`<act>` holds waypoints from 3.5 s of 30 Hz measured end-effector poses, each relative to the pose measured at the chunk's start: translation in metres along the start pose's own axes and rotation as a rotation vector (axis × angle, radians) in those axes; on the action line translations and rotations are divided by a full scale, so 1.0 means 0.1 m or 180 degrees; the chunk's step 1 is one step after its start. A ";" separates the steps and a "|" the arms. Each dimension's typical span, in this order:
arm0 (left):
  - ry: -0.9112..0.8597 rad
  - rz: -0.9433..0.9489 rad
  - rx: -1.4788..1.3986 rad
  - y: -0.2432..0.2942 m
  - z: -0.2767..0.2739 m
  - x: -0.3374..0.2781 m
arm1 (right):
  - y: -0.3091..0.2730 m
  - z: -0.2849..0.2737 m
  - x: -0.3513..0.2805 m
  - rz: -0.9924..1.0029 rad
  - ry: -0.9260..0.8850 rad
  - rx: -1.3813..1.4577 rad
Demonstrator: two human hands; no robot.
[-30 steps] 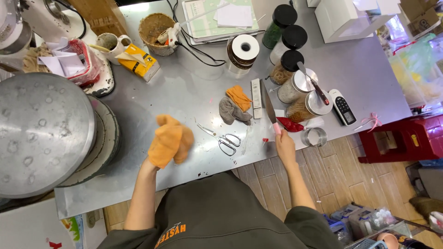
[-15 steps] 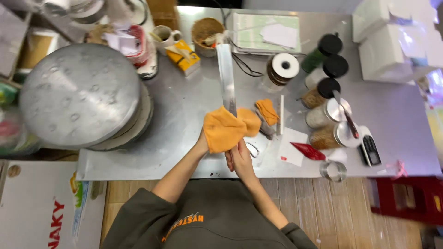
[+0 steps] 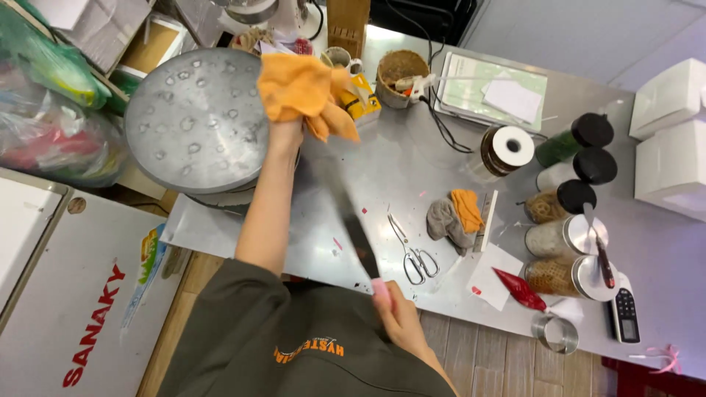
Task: The person cleans a large knife, a spatula, and scissors with a cloth, and then organizes various containers and cake-related items on a stainless steel prep table.
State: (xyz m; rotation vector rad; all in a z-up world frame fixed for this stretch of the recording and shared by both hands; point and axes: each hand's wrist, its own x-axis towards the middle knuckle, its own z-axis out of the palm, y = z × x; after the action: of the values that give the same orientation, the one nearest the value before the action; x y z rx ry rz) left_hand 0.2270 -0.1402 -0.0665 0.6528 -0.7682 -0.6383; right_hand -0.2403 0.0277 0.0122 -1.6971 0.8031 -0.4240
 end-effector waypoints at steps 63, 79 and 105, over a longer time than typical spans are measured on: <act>-0.0707 -0.0725 0.1757 1.56 2.68 -1.29 | -0.54 -0.18 0.56 0.0255 0.0826 0.0177; -0.1926 -0.1042 0.2173 1.15 2.57 -1.40 | -0.48 -0.30 0.73 0.0234 0.0875 -0.0557; -0.1918 0.0159 0.3402 0.88 2.49 -1.52 | -0.52 -0.44 0.54 -0.0162 0.0845 -0.1213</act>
State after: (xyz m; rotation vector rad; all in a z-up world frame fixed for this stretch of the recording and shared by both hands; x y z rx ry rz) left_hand -0.0287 -0.0483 0.0714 1.4307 -1.7177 -0.3293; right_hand -0.2168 -0.0353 0.0670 -2.0442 1.0881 -0.5664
